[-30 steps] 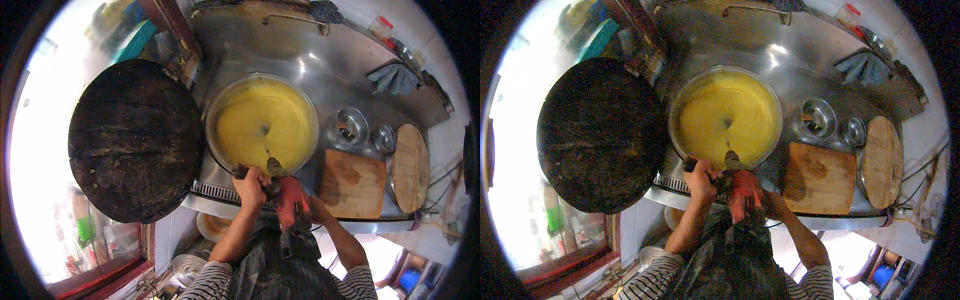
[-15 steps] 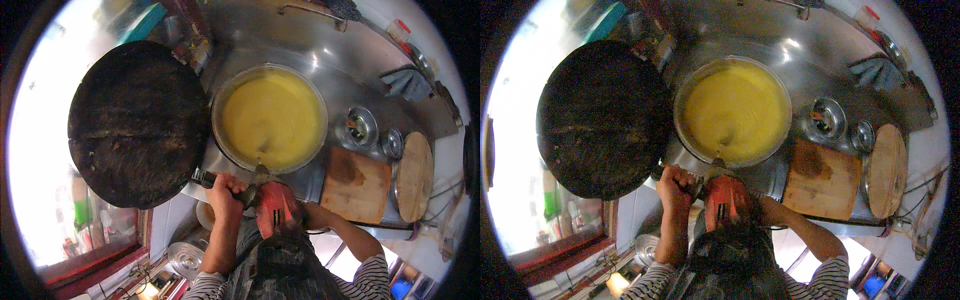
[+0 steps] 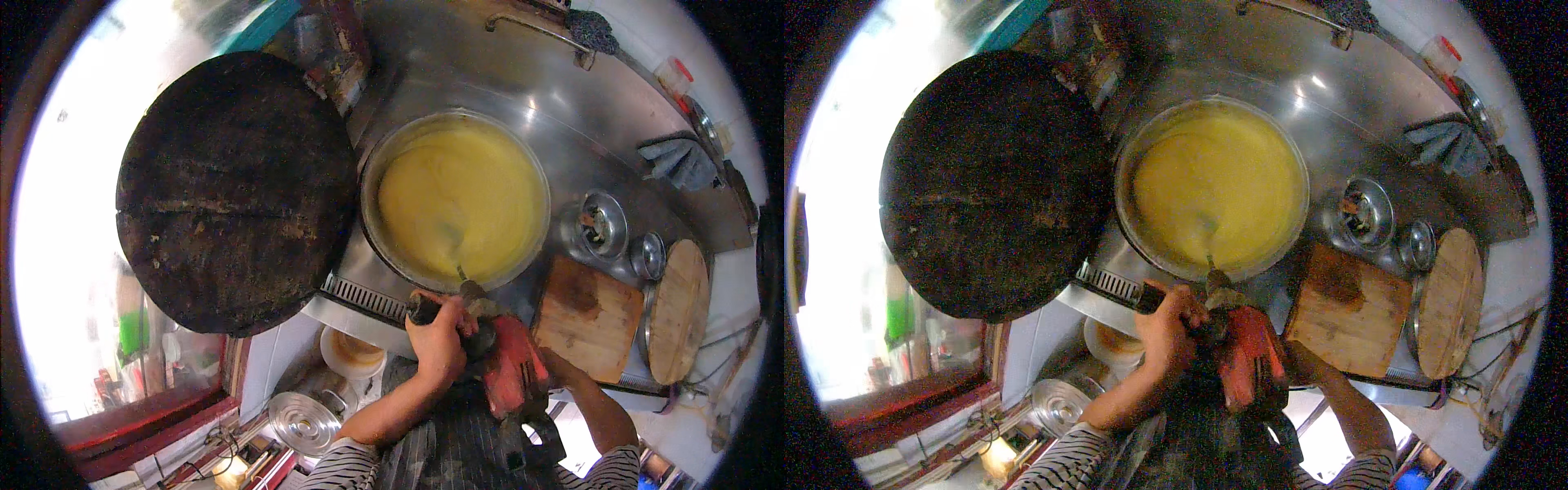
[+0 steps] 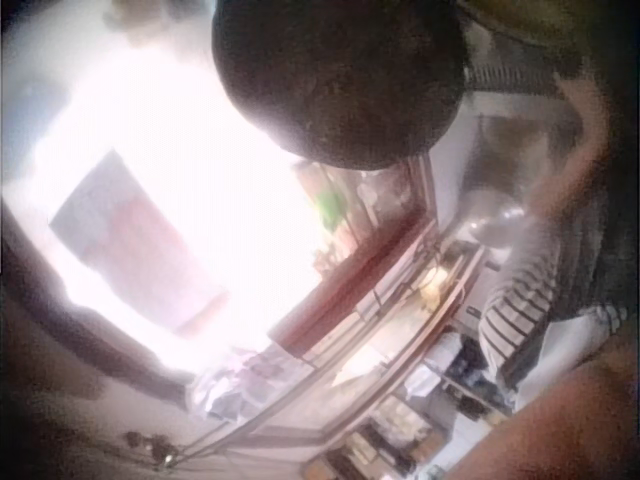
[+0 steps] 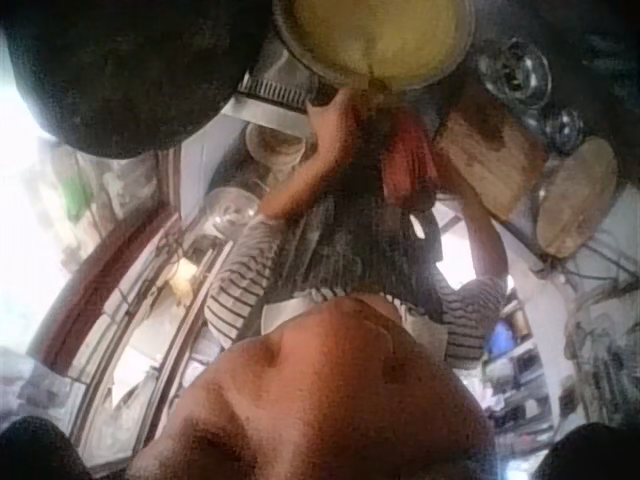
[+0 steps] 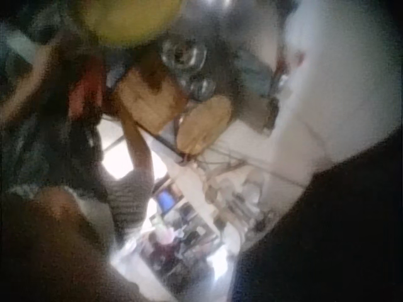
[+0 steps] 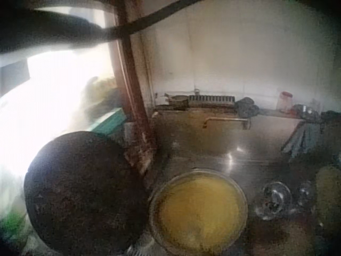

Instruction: The person places dumplings into a plastic bag and then moves to a kitchen area. They fill a bowl with water from a tap and proceed to a large pot of yellow liquid. Using a power drill with a mixing attachment, the person stirs the liquid in the pot.

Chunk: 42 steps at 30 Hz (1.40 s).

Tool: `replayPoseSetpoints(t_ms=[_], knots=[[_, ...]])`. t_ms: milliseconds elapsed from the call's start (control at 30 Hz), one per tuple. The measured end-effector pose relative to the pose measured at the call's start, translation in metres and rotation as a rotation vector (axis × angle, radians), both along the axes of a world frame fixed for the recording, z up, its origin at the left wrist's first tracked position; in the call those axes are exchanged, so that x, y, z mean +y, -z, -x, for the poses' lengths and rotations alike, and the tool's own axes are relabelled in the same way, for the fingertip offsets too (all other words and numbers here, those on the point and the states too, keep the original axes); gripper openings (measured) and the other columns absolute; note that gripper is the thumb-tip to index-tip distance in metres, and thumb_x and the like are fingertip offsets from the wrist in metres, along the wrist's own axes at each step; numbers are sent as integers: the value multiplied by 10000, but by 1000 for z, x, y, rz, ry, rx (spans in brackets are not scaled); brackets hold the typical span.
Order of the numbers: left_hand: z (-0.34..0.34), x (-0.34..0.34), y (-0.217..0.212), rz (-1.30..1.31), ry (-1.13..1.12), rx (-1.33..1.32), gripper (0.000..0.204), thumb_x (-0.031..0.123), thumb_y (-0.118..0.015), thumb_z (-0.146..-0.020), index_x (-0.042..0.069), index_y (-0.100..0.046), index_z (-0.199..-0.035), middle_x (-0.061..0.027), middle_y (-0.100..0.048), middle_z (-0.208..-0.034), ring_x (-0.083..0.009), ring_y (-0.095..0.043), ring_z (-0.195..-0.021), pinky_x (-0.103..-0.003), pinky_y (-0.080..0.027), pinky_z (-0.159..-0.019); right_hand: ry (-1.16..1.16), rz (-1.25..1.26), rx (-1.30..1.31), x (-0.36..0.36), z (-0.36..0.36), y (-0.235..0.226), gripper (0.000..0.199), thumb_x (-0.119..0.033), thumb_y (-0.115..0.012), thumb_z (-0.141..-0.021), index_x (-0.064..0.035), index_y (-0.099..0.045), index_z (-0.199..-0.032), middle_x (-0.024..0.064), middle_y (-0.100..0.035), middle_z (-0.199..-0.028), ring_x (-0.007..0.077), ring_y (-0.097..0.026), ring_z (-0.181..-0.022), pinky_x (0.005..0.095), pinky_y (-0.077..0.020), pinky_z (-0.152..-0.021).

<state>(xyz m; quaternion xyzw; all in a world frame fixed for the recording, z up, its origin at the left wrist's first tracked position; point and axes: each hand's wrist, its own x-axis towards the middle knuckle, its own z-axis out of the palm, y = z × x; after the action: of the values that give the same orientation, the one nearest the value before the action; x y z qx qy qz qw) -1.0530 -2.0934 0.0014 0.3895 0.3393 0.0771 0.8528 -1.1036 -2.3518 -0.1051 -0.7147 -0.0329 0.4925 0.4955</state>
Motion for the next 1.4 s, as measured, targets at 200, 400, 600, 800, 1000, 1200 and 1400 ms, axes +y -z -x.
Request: replayPoseSetpoints(t_ms=[200,400,600,800,1000,1200,1400], knots=[[-35,27,-1,-11,21,-1,187,8,-550,-749,70,-381,-699,-49,-406,-512,-172,-403,-407,-320,-390,-407,-160,27,-227,44,-33,-23,420,-215,-710,-719,-19,-552,-1055,91,-632,-985,177,-582,-863,313,-476,-818],[-96,46,-2,-62,12,-85,134,-15,-516,-745,53,-421,-679,-44,-415,-512,-153,-394,-399,-314,-377,-425,-121,-10,-429,73,-77,-7,554,-290,-670,-727,-21,-483,-1174,193,-589,-1070,365,-567,-969,412,-453,-861],[-140,39,18,-84,106,-78,165,-30,-504,-719,56,-413,-611,-37,-410,-514,-150,-386,-399,-314,-363,-419,103,-34,-466,74,-87,64,495,-255,-670,-702,-26,-531,-1118,174,-608,-1032,361,-581,-922,414,-459,-825],[-159,20,48,27,229,-153,165,-18,-521,-718,52,-418,-610,-38,-404,-513,-150,-379,-398,-315,-361,-413,358,-80,-351,58,-68,128,412,-250,-694,-719,-55,-570,-1059,39,-632,-949,182,-595,-823,346,-482,-771],[-144,3,40,35,299,-123,160,-14,-517,-729,50,-414,-624,-41,-401,-512,-158,-388,-409,-328,-381,-428,191,203,-583,57,-59,41,503,-272,-698,-688,-23,-538,-1095,106,-633,-940,243,-598,-867,367,-469,-795],[-105,-4,24,103,336,-82,174,0,-525,-735,65,-401,-630,-40,-391,-519,-164,-379,-422,-328,-382,-442,16,217,-469,47,-18,5,477,-285,-605,-754,-32,-491,-1141,183,-595,-1042,349,-561,-978,409,-447,-874],[-58,21,0,170,278,28,142,-10,-512,-728,84,-407,-703,-24,-365,-550,-157,-362,-449,-315,-360,-456,91,-175,-40,42,16,-21,546,-163,-670,-673,-38,-479,-1169,124,-578,-1065,252,-538,-982,384,-430,-918]])
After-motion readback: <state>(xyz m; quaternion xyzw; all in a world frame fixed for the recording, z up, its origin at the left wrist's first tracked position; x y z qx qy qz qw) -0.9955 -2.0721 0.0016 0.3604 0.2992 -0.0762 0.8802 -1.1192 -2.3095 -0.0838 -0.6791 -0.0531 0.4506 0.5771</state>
